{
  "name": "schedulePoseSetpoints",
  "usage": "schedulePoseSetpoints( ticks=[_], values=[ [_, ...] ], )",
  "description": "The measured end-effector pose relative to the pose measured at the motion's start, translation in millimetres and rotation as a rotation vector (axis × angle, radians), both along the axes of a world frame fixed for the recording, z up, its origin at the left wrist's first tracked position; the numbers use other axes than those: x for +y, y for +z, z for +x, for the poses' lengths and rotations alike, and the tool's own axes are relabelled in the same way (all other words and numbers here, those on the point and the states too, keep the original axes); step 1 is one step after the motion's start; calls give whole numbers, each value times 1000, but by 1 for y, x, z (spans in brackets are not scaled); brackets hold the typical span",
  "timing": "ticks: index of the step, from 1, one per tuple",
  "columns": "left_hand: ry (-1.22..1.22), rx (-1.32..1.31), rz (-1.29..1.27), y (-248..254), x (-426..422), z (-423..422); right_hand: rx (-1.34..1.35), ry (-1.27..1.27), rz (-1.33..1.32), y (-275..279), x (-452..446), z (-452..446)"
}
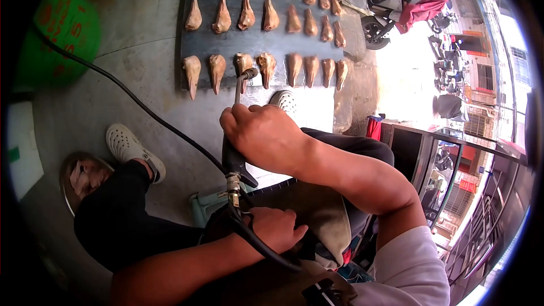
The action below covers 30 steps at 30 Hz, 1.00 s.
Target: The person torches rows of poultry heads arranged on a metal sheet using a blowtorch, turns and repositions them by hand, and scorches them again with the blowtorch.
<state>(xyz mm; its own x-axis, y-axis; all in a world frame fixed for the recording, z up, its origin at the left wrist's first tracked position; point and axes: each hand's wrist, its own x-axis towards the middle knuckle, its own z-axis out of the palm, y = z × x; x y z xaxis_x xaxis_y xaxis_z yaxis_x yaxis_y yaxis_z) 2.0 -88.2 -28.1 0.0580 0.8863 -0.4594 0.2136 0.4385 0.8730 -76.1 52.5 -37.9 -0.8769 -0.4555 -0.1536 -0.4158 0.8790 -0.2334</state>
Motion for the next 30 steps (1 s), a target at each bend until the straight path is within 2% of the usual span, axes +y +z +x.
schedulePoseSetpoints(
  ticks=[30],
  values=[
    [-95, 17, -65, -4, 5, -2, -3, -26, 49, -4, 16, -4]
  ],
)
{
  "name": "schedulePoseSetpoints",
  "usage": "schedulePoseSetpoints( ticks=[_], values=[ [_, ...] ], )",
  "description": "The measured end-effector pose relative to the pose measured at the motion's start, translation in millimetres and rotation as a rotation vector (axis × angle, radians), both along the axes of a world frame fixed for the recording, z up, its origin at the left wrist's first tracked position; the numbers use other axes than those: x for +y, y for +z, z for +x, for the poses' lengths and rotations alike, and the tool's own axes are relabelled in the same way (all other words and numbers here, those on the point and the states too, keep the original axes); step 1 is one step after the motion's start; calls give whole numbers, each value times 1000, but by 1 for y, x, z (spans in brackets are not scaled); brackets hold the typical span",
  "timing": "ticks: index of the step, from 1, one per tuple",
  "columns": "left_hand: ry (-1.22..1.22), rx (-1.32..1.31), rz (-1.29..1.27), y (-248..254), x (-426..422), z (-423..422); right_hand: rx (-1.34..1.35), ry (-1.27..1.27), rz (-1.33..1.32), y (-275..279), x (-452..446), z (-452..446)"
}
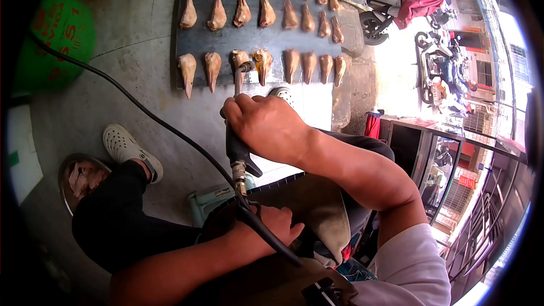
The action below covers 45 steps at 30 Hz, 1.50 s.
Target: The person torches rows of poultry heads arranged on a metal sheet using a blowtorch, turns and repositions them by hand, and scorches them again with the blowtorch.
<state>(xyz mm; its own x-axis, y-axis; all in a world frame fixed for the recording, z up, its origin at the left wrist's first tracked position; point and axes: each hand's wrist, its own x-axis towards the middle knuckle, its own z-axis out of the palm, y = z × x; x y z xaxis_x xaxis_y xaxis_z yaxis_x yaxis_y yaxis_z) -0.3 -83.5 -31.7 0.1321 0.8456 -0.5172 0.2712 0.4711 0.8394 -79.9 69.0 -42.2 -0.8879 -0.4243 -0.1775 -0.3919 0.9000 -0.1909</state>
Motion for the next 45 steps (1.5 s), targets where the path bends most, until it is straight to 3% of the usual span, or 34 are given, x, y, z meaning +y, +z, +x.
schedulePoseSetpoints(
  ticks=[9, 18, 21, 27, 36, 45],
  values=[
    [23, -16, -22, 0, 2, -1, 123, -36, -17, 1, 9, -6],
    [52, -53, -43, 3, 2, -6, 68, -64, 26, 8, 11, -10],
    [112, -74, -32, 11, 1, -14, -44, -245, -152, 21, 24, -15],
    [498, -39, 103, 6, -1, 6, 294, -603, -391, 39, 62, -7],
    [514, -36, 106, 19, -5, 18, 239, -745, -515, 42, 76, 24],
    [312, -17, 105, 22, -9, 21, 289, -788, -585, 28, 72, 46]
  ],
)
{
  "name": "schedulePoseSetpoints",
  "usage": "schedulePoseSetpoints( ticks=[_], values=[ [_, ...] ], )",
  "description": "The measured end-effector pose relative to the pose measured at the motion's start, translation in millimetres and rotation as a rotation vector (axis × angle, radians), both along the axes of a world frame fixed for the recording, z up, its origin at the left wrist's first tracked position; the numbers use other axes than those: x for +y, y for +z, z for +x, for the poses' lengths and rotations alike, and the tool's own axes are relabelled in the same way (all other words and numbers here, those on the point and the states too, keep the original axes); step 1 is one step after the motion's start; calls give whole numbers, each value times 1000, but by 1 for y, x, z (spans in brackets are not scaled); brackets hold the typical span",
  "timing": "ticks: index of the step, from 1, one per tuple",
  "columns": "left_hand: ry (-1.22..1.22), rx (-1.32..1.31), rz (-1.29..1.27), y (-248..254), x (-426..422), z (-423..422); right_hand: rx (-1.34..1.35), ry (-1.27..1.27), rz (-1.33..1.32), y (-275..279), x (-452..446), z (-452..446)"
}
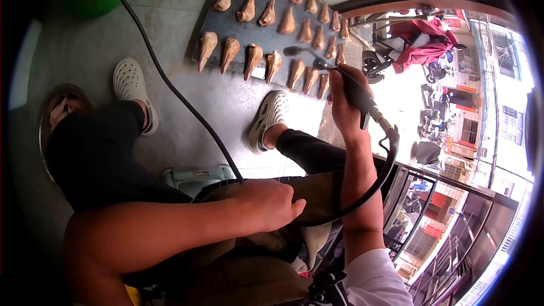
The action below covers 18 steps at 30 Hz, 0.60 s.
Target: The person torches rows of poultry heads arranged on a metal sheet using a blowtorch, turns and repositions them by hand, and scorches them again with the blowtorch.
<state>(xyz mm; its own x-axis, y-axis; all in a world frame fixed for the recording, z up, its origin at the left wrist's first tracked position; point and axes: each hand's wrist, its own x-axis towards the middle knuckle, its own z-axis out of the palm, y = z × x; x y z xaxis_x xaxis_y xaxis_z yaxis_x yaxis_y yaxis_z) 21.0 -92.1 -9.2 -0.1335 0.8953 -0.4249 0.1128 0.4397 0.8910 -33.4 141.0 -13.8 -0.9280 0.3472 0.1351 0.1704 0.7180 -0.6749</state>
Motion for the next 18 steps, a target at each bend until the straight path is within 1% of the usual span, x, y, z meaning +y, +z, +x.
schedulePoseSetpoints(
  ticks=[3, 6, 10, 13, 14, 15, 17, 18],
  values=[
    [-42, -2, 28, 6, -1, 3, 32, 1, -14, -2, -1, 0],
    [-107, -22, 62, 8, 1, 3, 1, 73, 4, 1, -10, -3],
    [-161, -47, 70, 12, 2, 2, -22, 118, 147, -4, -18, 0],
    [-195, -68, 83, 12, 0, 3, -66, 133, 160, -4, -26, 1],
    [-213, -72, 87, 11, 1, 4, -72, 122, 202, -2, -32, 1],
    [-230, -75, 92, 10, 2, 5, -33, 172, 252, -3, -33, -1],
    [-262, -84, 84, 11, 3, 2, -48, 200, 262, -9, -34, 1],
    [-272, -82, 82, 10, 4, 2, -107, 198, 231, -10, -36, 1]
  ],
)
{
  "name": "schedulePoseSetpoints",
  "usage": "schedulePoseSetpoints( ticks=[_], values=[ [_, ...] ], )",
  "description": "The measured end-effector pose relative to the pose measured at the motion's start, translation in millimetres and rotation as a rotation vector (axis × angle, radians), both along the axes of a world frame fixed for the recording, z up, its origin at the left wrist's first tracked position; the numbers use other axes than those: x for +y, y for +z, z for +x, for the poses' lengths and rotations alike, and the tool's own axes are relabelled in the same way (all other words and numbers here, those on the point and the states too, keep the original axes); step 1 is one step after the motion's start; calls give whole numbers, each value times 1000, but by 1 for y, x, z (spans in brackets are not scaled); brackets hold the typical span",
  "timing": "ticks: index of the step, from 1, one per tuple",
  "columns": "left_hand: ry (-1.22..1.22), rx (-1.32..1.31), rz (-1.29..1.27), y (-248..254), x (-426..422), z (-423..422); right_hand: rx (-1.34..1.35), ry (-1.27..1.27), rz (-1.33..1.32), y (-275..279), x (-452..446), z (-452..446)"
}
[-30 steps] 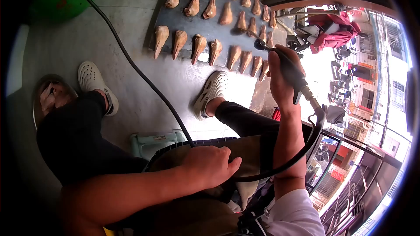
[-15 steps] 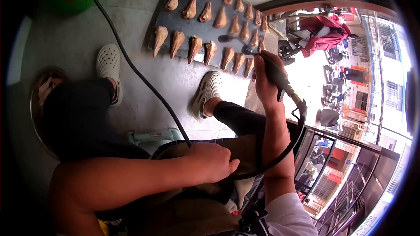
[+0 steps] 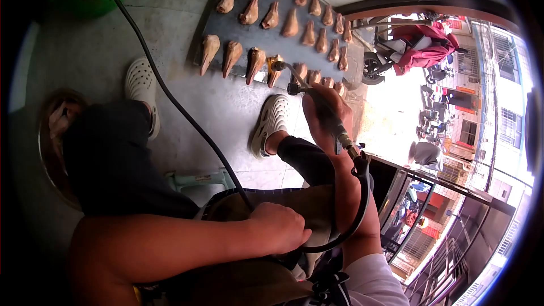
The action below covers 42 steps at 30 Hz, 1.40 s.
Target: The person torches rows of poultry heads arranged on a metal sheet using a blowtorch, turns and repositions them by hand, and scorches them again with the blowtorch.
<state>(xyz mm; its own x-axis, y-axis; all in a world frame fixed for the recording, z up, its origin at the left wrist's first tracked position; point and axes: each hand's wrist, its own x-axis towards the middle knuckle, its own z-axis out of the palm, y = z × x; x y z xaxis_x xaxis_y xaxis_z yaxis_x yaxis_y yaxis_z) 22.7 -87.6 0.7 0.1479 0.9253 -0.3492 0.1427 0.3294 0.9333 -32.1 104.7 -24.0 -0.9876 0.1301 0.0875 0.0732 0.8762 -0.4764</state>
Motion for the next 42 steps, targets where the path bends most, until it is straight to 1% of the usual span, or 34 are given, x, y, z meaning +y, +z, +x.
schedulePoseSetpoints(
  ticks=[1, 3, 5, 6, 9, 10, 11, 13, 17, 20, 27, 29, 33, 38, 42],
  values=[
    [-12, 4, -1, -1, 1, 0, -3, 38, 41, -4, -1, 0],
    [-42, 46, 28, -7, 4, 2, -45, 185, -1, -9, 0, 0],
    [-65, 68, 49, -16, 7, 8, -125, 267, 28, -13, -3, 1],
    [-72, 67, 54, -22, 9, 13, -194, 308, 79, -19, -1, 2],
    [-75, 82, 99, -29, 12, 11, -223, 384, 263, -26, -6, 4],
    [-77, 88, 119, -30, 13, 10, -181, 412, 279, -22, -7, 2],
    [-60, 97, 73, -32, 15, 13, -224, 403, 296, -19, -8, 1],
    [-21, 114, -21, -35, 18, 19, -217, 398, 344, -23, -5, -1],
    [-99, 93, -110, -37, 23, 13, -158, 408, 363, -24, -1, -10],
    [-101, 70, -144, -33, 25, 5, -182, 398, 361, -22, 1, -16],
    [-42, 49, -136, -32, 23, 2, -92, 370, 354, -22, 6, -25],
    [-18, 55, -126, -31, 21, 0, -117, 358, 360, -20, 5, -25],
    [-45, 34, -144, -30, 22, -1, -188, 335, 380, -26, 2, -21],
    [-42, 5, -145, -30, 21, 1, -175, 344, 383, -27, 2, -18],
    [-25, 51, -134, -34, 22, 6, -197, 371, 358, -26, 4, -18]
  ],
)
